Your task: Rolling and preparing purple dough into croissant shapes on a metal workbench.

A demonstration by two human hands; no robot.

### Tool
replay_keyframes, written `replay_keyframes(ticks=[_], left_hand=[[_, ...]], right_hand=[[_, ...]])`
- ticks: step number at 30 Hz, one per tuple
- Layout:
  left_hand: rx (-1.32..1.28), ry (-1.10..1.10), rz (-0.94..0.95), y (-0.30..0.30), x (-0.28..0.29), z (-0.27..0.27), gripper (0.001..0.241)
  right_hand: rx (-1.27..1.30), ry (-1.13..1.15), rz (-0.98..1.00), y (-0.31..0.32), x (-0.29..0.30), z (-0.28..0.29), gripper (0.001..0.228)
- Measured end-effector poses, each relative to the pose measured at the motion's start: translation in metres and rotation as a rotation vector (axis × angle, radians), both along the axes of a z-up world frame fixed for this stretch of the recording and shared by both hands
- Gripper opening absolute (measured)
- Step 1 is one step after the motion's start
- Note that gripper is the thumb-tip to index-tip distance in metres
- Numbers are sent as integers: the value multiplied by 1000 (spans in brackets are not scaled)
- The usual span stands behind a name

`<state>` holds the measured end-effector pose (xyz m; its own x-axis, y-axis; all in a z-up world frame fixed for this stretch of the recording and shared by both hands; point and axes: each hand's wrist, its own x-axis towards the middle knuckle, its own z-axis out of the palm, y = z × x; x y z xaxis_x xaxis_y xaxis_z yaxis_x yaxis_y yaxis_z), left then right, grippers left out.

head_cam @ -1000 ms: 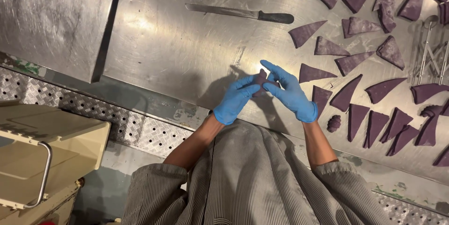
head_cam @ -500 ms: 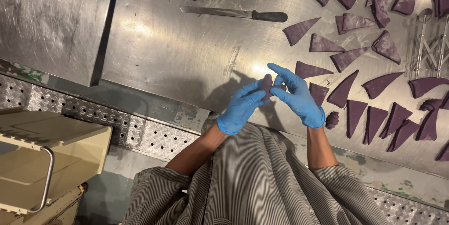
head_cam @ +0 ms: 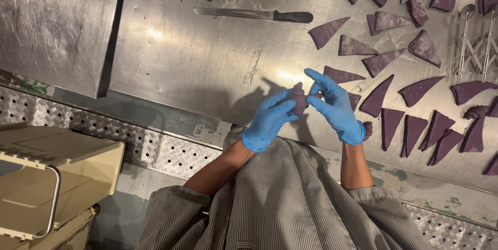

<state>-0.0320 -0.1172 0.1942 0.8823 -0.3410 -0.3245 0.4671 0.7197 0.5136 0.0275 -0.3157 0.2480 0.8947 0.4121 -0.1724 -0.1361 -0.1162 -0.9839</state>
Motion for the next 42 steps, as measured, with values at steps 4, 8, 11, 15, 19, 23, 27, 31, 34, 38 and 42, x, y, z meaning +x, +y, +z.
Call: replay_keyframes(ticks=[4, 8, 11, 15, 19, 23, 27, 31, 34, 38, 42], left_hand=[[-6, 17, -24, -9, 3, 7, 44], [77, 12, 3, -14, 7, 10, 45], [60, 14, 10, -21, 7, 11, 45], [77, 29, 17, -31, 7, -7, 43], [134, 29, -12, -31, 13, 18, 44], [187, 9, -26, -33, 14, 17, 44], [200, 25, -20, -31, 18, 26, 46], [207, -7, -45, -30, 17, 31, 44], [299, 14, -48, -32, 15, 21, 43], [363, -23, -45, -30, 15, 25, 45], [299, 12, -58, -29, 19, 33, 45]], right_hand=[[33, 3, -8, -4, -2, -3, 65], [17, -7, -25, -10, 0, -3, 64], [21, -22, -24, -15, 1, -4, 64], [57, -50, -5, -21, 2, -5, 64], [61, 6, -50, -25, 1, -5, 66], [88, 5, -53, -26, 2, -6, 66], [121, 23, -77, -29, 3, -9, 65], [117, 28, -79, -26, 2, -8, 64], [113, 25, -58, -25, 2, -9, 64], [97, 34, -85, -25, 1, -8, 65], [102, 20, -100, -24, -1, -9, 64]])
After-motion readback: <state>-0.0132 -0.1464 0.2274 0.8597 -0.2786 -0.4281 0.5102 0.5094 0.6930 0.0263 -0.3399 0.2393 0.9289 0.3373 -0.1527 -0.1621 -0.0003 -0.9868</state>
